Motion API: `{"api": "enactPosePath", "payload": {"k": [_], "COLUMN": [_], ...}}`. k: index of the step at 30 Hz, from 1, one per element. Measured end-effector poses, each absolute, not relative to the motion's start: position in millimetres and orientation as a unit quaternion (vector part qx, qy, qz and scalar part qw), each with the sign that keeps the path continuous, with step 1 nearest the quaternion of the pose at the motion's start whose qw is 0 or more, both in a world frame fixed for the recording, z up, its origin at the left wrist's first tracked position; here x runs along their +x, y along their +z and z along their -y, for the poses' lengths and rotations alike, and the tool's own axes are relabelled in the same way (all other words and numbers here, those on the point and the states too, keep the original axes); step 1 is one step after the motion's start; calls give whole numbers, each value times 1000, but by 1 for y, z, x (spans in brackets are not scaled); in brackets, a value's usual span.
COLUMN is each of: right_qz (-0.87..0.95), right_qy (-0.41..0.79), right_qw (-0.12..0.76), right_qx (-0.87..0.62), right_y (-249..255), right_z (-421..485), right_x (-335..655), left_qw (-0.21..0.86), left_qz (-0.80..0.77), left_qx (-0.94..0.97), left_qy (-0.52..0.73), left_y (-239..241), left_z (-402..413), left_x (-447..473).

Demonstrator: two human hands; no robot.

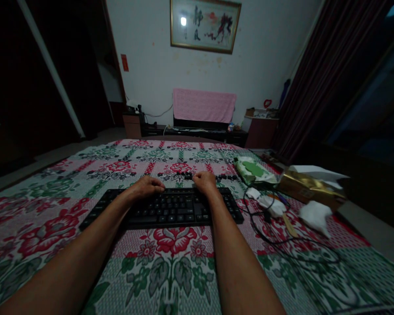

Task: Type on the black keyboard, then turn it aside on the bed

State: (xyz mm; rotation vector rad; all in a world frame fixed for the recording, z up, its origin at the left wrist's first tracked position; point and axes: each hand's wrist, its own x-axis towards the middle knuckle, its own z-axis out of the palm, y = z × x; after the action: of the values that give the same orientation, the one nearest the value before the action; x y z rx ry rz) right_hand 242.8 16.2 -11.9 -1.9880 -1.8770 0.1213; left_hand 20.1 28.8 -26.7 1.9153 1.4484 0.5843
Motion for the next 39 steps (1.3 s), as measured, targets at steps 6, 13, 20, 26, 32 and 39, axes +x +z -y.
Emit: {"api": "enactPosePath", "payload": {"k": [6, 13, 20, 26, 32, 39], "right_qz": [677, 683, 700, 701, 731, 732], "right_qy": [36, 13, -9, -61, -88, -74], "right_qw": [225, 201, 179, 142, 82, 63], "right_qx": [-699, -702, -691, -696, -672, -674], "right_y": [-14, -17, -25, -22, -18, -18], "right_z": [-18, -19, -29, -39, -47, -52], "right_x": [241, 238, 229, 227, 226, 222], "left_qw": [367, 385, 361, 356, 331, 327], "left_qz": [-526, -553, -561, -562, -559, -559], "left_qx": [731, 699, 706, 710, 722, 722], "left_qy": [231, 237, 237, 231, 238, 242], "left_y": [-23, -22, -25, -25, -27, -29], "left_z": [-24, -24, -29, -28, -29, -30], "left_x": [16, 16, 17, 17, 17, 17]}}
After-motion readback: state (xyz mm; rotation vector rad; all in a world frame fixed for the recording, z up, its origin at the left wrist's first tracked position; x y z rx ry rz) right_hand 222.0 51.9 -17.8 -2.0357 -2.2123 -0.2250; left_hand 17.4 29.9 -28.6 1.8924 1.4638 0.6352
